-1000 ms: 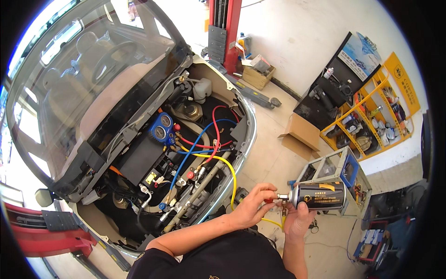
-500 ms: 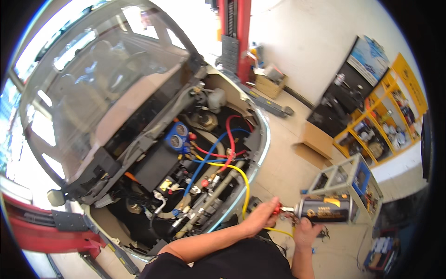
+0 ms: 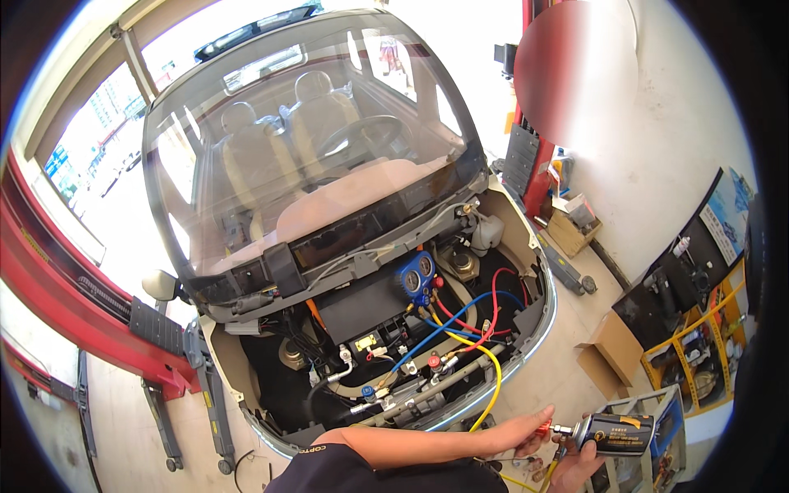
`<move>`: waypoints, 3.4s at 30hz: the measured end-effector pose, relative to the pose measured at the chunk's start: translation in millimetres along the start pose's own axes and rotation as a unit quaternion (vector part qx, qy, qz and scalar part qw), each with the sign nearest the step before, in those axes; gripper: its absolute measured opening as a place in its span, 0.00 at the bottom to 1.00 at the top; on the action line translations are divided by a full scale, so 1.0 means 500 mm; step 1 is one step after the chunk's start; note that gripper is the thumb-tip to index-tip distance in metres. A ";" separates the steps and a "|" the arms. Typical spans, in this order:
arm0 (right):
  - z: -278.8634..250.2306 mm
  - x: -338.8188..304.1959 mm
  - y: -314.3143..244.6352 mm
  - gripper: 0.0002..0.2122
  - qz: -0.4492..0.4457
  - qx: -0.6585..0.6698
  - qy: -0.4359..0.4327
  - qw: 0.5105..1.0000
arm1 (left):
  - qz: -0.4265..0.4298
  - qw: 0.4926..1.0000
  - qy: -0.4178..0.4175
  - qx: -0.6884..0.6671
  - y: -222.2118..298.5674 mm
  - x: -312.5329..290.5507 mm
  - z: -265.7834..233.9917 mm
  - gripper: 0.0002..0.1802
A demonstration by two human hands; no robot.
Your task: The person works on a car's air conditioning system with the hood open. They adjust a manifold gauge set, connect a yellow hose to a floor unit, and attach a refrigerant can to the hose. They then operate the can and monitor the gauge readings.
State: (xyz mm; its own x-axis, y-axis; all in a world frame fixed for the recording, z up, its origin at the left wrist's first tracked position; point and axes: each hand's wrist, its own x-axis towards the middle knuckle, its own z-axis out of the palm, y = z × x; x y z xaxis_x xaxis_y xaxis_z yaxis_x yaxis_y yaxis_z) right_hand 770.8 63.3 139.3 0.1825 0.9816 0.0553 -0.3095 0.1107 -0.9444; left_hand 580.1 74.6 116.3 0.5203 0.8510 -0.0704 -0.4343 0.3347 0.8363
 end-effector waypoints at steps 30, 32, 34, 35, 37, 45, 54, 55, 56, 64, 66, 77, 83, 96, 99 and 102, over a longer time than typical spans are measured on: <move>-0.010 0.017 0.023 0.24 0.109 0.058 0.017 0.992 | 0.113 0.965 0.166 0.167 -0.034 -0.055 0.038 0.22; -0.013 0.016 0.014 0.25 0.111 0.013 -0.033 0.993 | -0.031 0.997 0.069 0.019 -0.009 -0.054 0.010 0.25; -0.028 0.028 0.020 0.25 0.134 0.033 -0.061 0.989 | -0.055 0.997 0.050 -0.012 0.018 -0.050 -0.001 0.27; -0.031 0.034 0.021 0.25 0.144 0.044 -0.075 0.986 | -0.011 0.995 0.091 0.037 0.022 -0.048 0.003 0.29; 0.006 0.038 0.008 0.24 0.141 0.018 0.001 0.990 | 0.305 0.825 0.324 0.348 -0.002 -0.037 0.045 0.33; -0.035 0.038 -0.008 0.24 0.162 0.012 -0.073 0.984 | 0.105 0.971 0.161 0.145 -0.015 -0.032 0.029 0.26; -0.079 0.045 0.025 0.23 0.134 -0.003 0.019 0.991 | -0.062 0.993 -0.004 -0.099 -0.045 -0.001 -0.003 0.32; -0.124 0.052 0.038 0.23 0.139 0.003 0.012 0.990 | -0.150 0.970 -0.045 -0.187 -0.044 -0.001 -0.002 0.33; -0.165 0.060 0.053 0.26 0.135 0.006 0.020 0.991 | -0.170 0.970 -0.029 -0.173 -0.042 -0.001 0.007 0.34; 0.023 0.000 0.002 0.25 0.082 0.018 0.031 0.996 | 0.174 0.962 0.147 0.148 -0.074 0.025 0.012 0.29; 0.019 -0.006 -0.007 0.25 0.058 -0.032 0.005 0.998 | -0.101 0.981 0.019 -0.165 -0.067 0.010 -0.004 0.28; 0.065 -0.018 0.013 0.22 0.056 -0.011 0.088 0.994 | 0.189 0.922 0.123 0.313 -0.055 0.002 -0.024 0.20; 0.067 -0.006 -0.016 0.22 0.105 0.052 0.030 0.993 | -0.110 0.993 -0.032 -0.033 -0.039 -0.001 -0.054 0.27; -0.106 -0.048 0.010 0.20 0.065 0.014 0.230 0.971 | -0.022 0.546 0.828 0.125 -0.096 0.070 -0.744 0.41; -0.125 -0.068 0.011 0.21 0.064 0.023 0.250 0.966 | -0.022 0.570 0.816 0.096 -0.092 0.090 -0.755 0.32; -0.143 -0.081 0.024 0.22 0.088 0.038 0.266 0.959 | 0.081 0.554 0.827 0.042 -0.105 0.110 -0.773 0.32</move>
State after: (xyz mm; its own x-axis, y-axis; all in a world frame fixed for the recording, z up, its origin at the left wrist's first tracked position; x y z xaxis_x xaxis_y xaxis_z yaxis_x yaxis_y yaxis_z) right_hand 826.3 14.0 102.6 0.5657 0.7701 -0.2950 -0.4422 -0.0187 -0.8967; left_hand 347.3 260.5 -141.7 -0.9376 0.0973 -0.3338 -0.3036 0.2383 0.9225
